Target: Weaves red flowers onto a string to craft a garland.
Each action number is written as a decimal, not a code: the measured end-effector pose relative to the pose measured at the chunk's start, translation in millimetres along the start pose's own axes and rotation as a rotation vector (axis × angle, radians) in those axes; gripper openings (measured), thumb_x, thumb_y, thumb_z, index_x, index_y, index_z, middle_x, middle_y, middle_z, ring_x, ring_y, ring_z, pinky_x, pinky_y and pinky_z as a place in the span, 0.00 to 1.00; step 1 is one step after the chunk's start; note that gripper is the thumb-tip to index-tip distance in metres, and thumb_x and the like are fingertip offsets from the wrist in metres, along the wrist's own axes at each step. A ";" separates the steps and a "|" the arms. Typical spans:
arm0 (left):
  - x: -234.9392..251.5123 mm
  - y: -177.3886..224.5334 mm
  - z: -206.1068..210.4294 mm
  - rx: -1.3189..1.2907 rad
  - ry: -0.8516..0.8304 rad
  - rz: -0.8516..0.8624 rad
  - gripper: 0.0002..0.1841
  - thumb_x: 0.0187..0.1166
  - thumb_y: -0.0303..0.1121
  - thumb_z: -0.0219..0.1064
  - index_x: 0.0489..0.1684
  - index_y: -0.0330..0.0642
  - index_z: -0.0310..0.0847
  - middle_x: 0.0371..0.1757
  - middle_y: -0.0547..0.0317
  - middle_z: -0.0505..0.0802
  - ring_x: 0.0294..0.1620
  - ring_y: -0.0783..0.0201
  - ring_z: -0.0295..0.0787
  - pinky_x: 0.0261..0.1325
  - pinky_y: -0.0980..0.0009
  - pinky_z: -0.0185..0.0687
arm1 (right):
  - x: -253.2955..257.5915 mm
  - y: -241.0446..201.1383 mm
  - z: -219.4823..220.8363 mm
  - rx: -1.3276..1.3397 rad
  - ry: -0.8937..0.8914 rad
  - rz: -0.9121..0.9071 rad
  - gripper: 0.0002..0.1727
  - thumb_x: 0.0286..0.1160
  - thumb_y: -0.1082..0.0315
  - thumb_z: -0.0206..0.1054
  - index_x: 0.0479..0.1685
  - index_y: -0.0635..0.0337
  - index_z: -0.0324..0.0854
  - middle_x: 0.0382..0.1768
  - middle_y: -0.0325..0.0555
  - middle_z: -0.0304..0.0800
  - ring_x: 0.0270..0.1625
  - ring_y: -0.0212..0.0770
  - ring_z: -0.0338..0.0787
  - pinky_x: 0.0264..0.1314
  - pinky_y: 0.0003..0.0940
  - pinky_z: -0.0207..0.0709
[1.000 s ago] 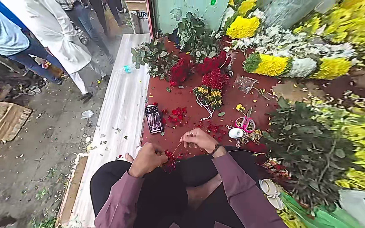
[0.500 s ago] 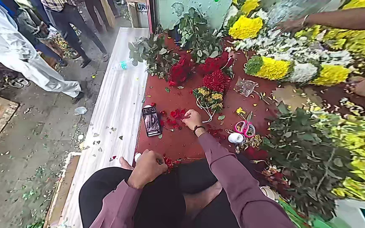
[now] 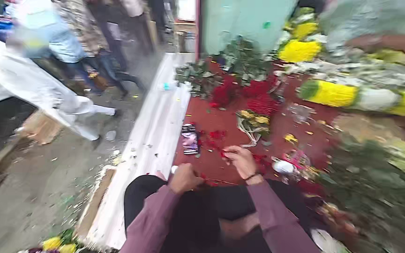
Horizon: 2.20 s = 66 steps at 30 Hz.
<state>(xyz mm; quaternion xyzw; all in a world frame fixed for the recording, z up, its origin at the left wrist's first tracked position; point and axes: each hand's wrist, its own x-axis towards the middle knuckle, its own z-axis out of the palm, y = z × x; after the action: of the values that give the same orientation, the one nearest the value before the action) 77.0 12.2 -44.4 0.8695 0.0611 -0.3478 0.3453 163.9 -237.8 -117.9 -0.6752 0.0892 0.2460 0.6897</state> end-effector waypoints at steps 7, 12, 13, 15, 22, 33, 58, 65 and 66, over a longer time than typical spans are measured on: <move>8.3 -0.5 6.4 0.099 -0.023 -0.046 0.15 0.63 0.51 0.76 0.33 0.50 0.93 0.35 0.56 0.95 0.41 0.53 0.92 0.46 0.38 0.84 | 12.3 14.6 -0.5 0.015 -0.037 -0.041 0.09 0.73 0.79 0.67 0.48 0.70 0.89 0.37 0.54 0.96 0.29 0.44 0.93 0.28 0.36 0.89; 8.2 -0.7 2.3 0.100 -0.023 -0.064 0.16 0.64 0.53 0.75 0.34 0.52 0.94 0.35 0.57 0.95 0.42 0.52 0.92 0.47 0.37 0.83 | 9.8 14.7 1.1 0.000 -0.107 -0.117 0.21 0.60 0.84 0.72 0.57 0.71 0.87 0.45 0.59 0.96 0.40 0.52 0.97 0.40 0.43 0.94; 6.4 -3.6 1.8 0.082 -0.006 -0.061 0.16 0.63 0.52 0.76 0.33 0.51 0.93 0.34 0.56 0.94 0.40 0.52 0.92 0.46 0.38 0.84 | 9.2 12.4 6.0 -0.022 -0.120 -0.152 0.23 0.56 0.84 0.75 0.58 0.70 0.87 0.48 0.59 0.96 0.43 0.53 0.97 0.44 0.45 0.94; 2.0 -4.8 3.1 0.029 0.017 -0.038 0.17 0.64 0.53 0.77 0.31 0.48 0.93 0.33 0.55 0.94 0.38 0.52 0.93 0.45 0.38 0.87 | 1.3 3.0 13.9 -0.129 -0.061 -0.172 0.22 0.55 0.79 0.83 0.55 0.67 0.89 0.49 0.54 0.96 0.44 0.49 0.98 0.49 0.45 0.96; 5.2 -4.8 -4.5 0.039 0.001 -0.079 0.14 0.66 0.50 0.75 0.33 0.51 0.94 0.33 0.57 0.94 0.38 0.54 0.92 0.46 0.40 0.85 | -11.8 -7.8 24.1 -0.123 0.047 -0.191 0.11 0.68 0.71 0.79 0.48 0.63 0.92 0.38 0.46 0.99 0.36 0.42 0.98 0.43 0.39 0.95; 3.8 -4.7 -4.0 -0.197 0.090 -0.053 0.12 0.72 0.48 0.74 0.33 0.51 0.95 0.29 0.66 0.95 0.31 0.68 0.91 0.41 0.55 0.87 | -68.6 -11.1 54.5 0.168 -0.140 -0.153 0.21 0.63 0.79 0.79 0.57 0.73 0.80 0.38 0.57 0.95 0.32 0.50 0.96 0.31 0.41 0.93; 3.0 -2.6 -10.6 -0.390 0.134 0.006 0.09 0.70 0.38 0.77 0.30 0.41 0.92 0.30 0.60 0.94 0.34 0.66 0.90 0.46 0.58 0.88 | -42.7 16.9 18.3 -0.447 -0.275 -0.191 0.14 0.71 0.58 0.76 0.51 0.54 0.93 0.46 0.38 0.97 0.47 0.31 0.94 0.55 0.36 0.90; 10.7 -9.3 -10.9 -0.230 0.306 -0.112 0.14 0.67 0.46 0.75 0.28 0.43 0.91 0.33 0.54 0.93 0.40 0.54 0.91 0.46 0.42 0.84 | -51.6 8.7 11.0 -0.367 -0.609 -0.316 0.10 0.71 0.62 0.76 0.38 0.60 0.95 0.37 0.42 0.96 0.40 0.32 0.93 0.49 0.32 0.89; 9.5 -3.9 -8.0 -0.128 0.287 -0.125 0.15 0.66 0.48 0.75 0.28 0.45 0.91 0.35 0.54 0.93 0.44 0.52 0.91 0.46 0.41 0.84 | -57.5 4.4 13.4 -0.301 -0.635 -0.334 0.07 0.70 0.66 0.76 0.38 0.60 0.95 0.37 0.41 0.96 0.40 0.32 0.93 0.49 0.30 0.88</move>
<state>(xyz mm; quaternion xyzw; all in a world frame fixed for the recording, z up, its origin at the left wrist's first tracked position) 87.3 19.0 -48.6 0.8810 0.1861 -0.2361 0.3653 109.4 -237.4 -94.6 -0.6643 -0.2768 0.3375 0.6067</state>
